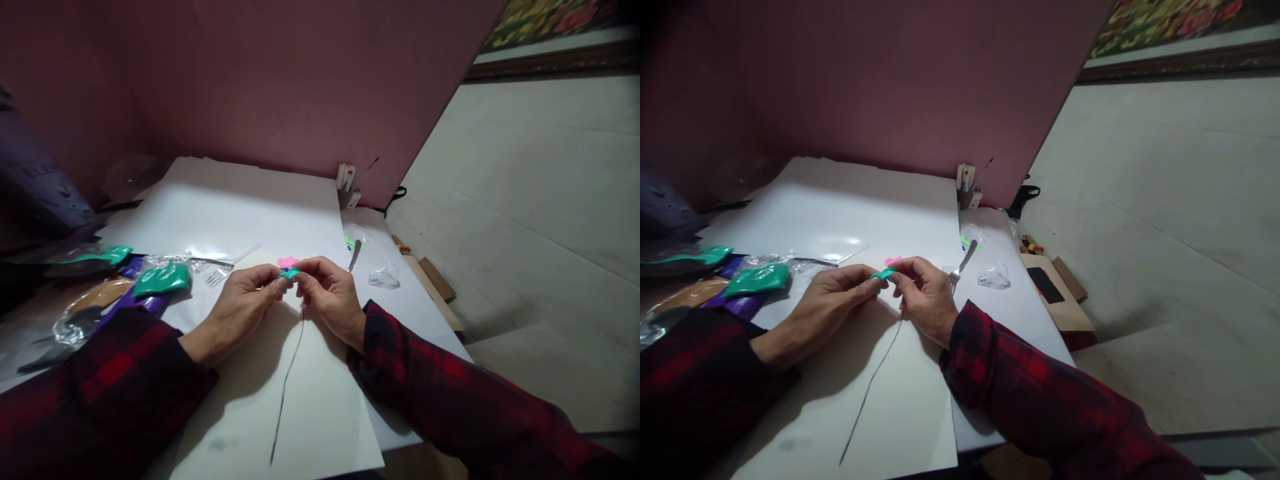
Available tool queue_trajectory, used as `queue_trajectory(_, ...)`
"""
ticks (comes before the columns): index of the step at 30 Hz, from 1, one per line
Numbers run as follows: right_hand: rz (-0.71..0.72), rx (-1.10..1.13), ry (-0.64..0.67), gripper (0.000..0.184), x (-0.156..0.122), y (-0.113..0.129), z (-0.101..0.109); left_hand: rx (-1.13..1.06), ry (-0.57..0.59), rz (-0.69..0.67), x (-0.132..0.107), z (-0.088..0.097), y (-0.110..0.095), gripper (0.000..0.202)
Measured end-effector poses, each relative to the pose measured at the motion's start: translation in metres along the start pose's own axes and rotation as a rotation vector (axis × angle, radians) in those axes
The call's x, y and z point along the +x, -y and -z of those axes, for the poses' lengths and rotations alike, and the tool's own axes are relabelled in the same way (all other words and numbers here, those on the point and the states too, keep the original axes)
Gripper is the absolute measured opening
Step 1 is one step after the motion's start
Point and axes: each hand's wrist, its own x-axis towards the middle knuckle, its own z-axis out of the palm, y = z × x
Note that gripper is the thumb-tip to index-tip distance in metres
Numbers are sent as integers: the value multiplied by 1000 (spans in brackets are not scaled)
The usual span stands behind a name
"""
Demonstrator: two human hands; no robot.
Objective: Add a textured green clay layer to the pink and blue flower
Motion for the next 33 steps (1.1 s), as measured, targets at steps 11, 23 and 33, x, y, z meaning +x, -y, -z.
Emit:
queue_trajectory(11, 70, -85, 47, 10, -4, 3, 2, -21, -62, 73, 1, -4, 5, 17)
queue_trajectory(23, 250, -365, 53, 28, -2, 7, 3, -296, 80, 89, 2, 1, 6, 28)
queue_trajectory(33, 344, -427, 72, 19, -3, 10, 3, -357, 45, 160, 4, 0, 13, 26)
